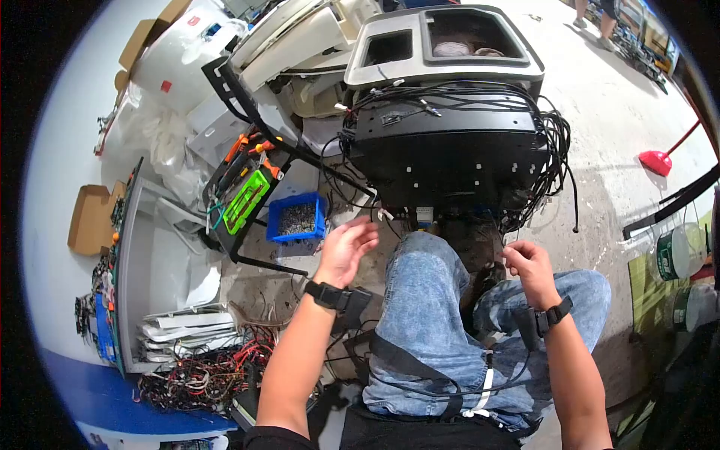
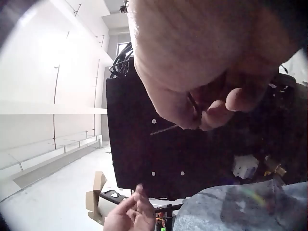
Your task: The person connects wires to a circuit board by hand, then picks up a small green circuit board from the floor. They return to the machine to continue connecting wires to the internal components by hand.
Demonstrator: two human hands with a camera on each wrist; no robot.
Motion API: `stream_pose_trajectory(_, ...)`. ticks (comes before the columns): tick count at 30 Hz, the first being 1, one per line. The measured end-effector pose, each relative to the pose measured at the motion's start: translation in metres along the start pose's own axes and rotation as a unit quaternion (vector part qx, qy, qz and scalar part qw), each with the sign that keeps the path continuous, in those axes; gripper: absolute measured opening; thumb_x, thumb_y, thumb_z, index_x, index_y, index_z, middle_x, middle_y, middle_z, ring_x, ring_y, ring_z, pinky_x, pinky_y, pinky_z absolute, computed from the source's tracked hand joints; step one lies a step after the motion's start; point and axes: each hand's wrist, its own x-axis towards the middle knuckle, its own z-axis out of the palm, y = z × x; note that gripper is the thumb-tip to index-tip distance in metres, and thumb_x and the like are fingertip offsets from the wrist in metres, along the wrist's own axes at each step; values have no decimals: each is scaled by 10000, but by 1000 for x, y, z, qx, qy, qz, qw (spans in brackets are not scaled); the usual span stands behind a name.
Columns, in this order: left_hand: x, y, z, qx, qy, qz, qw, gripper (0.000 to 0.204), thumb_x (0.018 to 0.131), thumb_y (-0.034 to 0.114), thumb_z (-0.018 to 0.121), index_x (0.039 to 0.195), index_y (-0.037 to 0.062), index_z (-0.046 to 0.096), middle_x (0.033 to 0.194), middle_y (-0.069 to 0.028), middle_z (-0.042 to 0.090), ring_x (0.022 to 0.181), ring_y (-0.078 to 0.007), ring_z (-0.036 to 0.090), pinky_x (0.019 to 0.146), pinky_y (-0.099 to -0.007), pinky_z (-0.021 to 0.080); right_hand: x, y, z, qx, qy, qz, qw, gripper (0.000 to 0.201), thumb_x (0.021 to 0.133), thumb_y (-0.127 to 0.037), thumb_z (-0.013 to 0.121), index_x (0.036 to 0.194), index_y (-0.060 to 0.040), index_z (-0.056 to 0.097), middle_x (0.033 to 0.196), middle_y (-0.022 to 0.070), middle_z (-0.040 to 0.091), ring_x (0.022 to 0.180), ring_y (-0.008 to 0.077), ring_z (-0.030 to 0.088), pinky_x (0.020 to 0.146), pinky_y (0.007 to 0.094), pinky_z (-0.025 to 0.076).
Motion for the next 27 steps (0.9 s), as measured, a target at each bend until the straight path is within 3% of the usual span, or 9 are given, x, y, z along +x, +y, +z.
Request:
stream_pose_trajectory(4,9,-66,-104,37,76,-59,995,322,856,99,463,1149,-32,438,1005,-135,566,886,-208,566,783,-312,469,1,8,0,4,18,16,1000,160,788,-164,597,818,-7,594,648,-6,537,547,52,444,502,192,360)
stream_pose_trajectory(11,11,-139,-192,75,221,-145,961,158,822,86,463,905,-10,557,772,-123,609,679,-235,609,572,-345,505,-7,11,6,-26,36,33,998,151,785,-143,591,806,7,587,646,-2,532,555,58,448,507,195,353)
stream_pose_trajectory(12,48,-168,-272,35,144,-108,983,158,797,126,510,877,7,579,787,-99,598,759,-211,584,605,-320,464,-9,10,6,-27,33,34,999,148,786,-142,592,805,5,587,650,-2,534,557,58,450,509,194,355)
stream_pose_trajectory(13,34,-113,-214,22,218,-47,975,92,746,46,544,822,-6,549,722,-93,583,612,-197,567,590,-327,495,-10,9,6,-27,30,34,999,145,786,-141,592,804,2,588,654,-1,537,558,58,452,510,193,356)
stream_pose_trajectory(17,66,-36,-242,-49,336,13,940,220,802,166,604,952,15,543,904,-111,579,856,-199,562,767,-278,465,-14,11,7,-35,31,23,999,138,789,-144,592,806,-7,592,656,-6,538,559,56,453,509,193,357)
stream_pose_trajectory(19,72,-38,-250,24,361,27,932,211,793,151,600,968,48,542,850,-89,579,777,-183,569,670,-237,460,-17,11,10,-32,38,22,999,131,791,-144,593,803,-13,594,661,-6,543,560,55,456,504,192,361)
stream_pose_trajectory(21,70,-47,-255,190,251,16,949,285,789,113,567,1051,19,508,855,-76,565,723,-164,559,551,-249,410,-21,9,12,-27,43,19,999,144,796,-155,589,806,-12,594,662,-4,546,561,58,462,501,189,367)
stream_pose_trajectory(25,48,-71,-193,134,236,-21,962,281,775,78,564,1040,-6,524,827,-79,606,630,-141,579,531,-242,449,-28,20,7,-8,54,39,998,135,808,-142,566,809,-8,580,715,30,572,583,67,488,504,182,376)
stream_pose_trajectory(27,50,-82,-185,131,173,-14,976,339,804,92,527,1127,-7,493,878,-93,618,760,-164,598,656,-281,474,-33,16,5,-8,56,58,997,155,827,-157,541,851,-7,572,756,47,594,593,75,499,528,195,398)
